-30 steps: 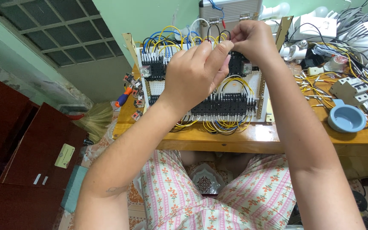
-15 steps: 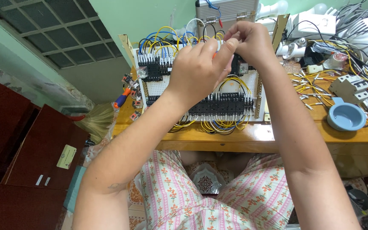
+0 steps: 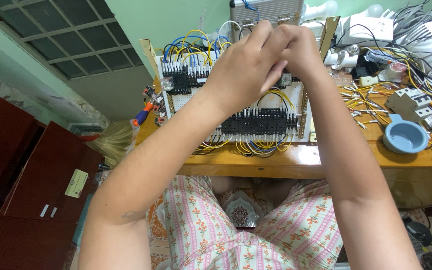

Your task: Connecting and securing multiple wires to a terminal block assembly using a manual screwdriver

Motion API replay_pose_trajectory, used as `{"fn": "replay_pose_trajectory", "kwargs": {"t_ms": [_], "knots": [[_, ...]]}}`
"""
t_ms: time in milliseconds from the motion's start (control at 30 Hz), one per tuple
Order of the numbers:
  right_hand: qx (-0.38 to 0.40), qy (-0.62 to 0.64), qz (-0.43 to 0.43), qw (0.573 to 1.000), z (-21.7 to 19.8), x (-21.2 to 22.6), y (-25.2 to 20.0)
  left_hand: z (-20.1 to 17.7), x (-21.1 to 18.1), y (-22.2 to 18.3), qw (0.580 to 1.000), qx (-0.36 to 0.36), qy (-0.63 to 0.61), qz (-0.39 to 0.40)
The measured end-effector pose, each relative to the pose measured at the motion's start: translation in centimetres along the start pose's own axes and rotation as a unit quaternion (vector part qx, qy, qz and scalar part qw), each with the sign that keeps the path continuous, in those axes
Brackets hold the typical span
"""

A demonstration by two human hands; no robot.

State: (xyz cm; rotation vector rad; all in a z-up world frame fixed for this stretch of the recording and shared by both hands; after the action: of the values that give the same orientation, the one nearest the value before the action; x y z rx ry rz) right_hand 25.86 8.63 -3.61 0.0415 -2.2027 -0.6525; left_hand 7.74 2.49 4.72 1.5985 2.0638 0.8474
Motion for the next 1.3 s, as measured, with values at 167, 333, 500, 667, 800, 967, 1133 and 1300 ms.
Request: {"fn": "replay_pose_trajectory", "kwargs": {"t_ms": [167, 333, 500, 667, 800, 967, 1133, 1300], "knots": [[0.029, -0.013, 0.06, 0.998, -0.3, 1.5, -0.5, -0.3, 0.2, -0.5, 0.996, 0.012, -0.066, 0.064], [0.001, 0.002, 0.037, 0.999, -0.1, 0.4, 0.1, 0.8, 0.8, -0.9, 0.998, 0.03, -0.017, 0.047], [0.031, 0.076, 0.108, 0.991, -0.4, 3.3, -1.4, 1.4, 0.4, -0.8, 0.999, -0.002, 0.026, 0.041], [0.024, 0.086, 0.047, 0.995, 0.9, -1.5, 1.0, 1.4, -0.9, 0.2, 0.985, 0.1, 0.04, 0.136], [0.034, 0.535, 0.306, 0.787, 3.5, -5.0, 3.0, 0.9, -0.7, 2.3, 0.966, 0.196, 0.055, 0.16], [0.063, 0.018, 0.068, 0.996, 0.2, 0.2, -0.5, -0.2, -0.1, 0.4, 0.98, 0.068, 0.099, 0.158], [0.052, 0.14, -0.022, 0.989, 0.6, -1.3, 0.1, -2.2, -1.1, -1.3, 0.988, 0.0, 0.053, 0.146], [0.038, 0.135, -0.005, 0.99, 0.5, -0.6, -0.2, -5.9, -0.4, -5.0, 0.988, -0.113, -0.105, -0.028]]}}
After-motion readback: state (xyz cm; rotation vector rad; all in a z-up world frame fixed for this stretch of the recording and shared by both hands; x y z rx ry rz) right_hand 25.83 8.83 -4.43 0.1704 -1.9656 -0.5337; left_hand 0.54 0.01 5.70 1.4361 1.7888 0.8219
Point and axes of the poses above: each hand's wrist, its own y-axis towards the middle knuckle, its own z-axis out of the palm, x = y × z, the point moved 5 cm from there along y, towards the middle knuckle, and after that the axes turned 1 degree about -y, right-handed, at the moved point
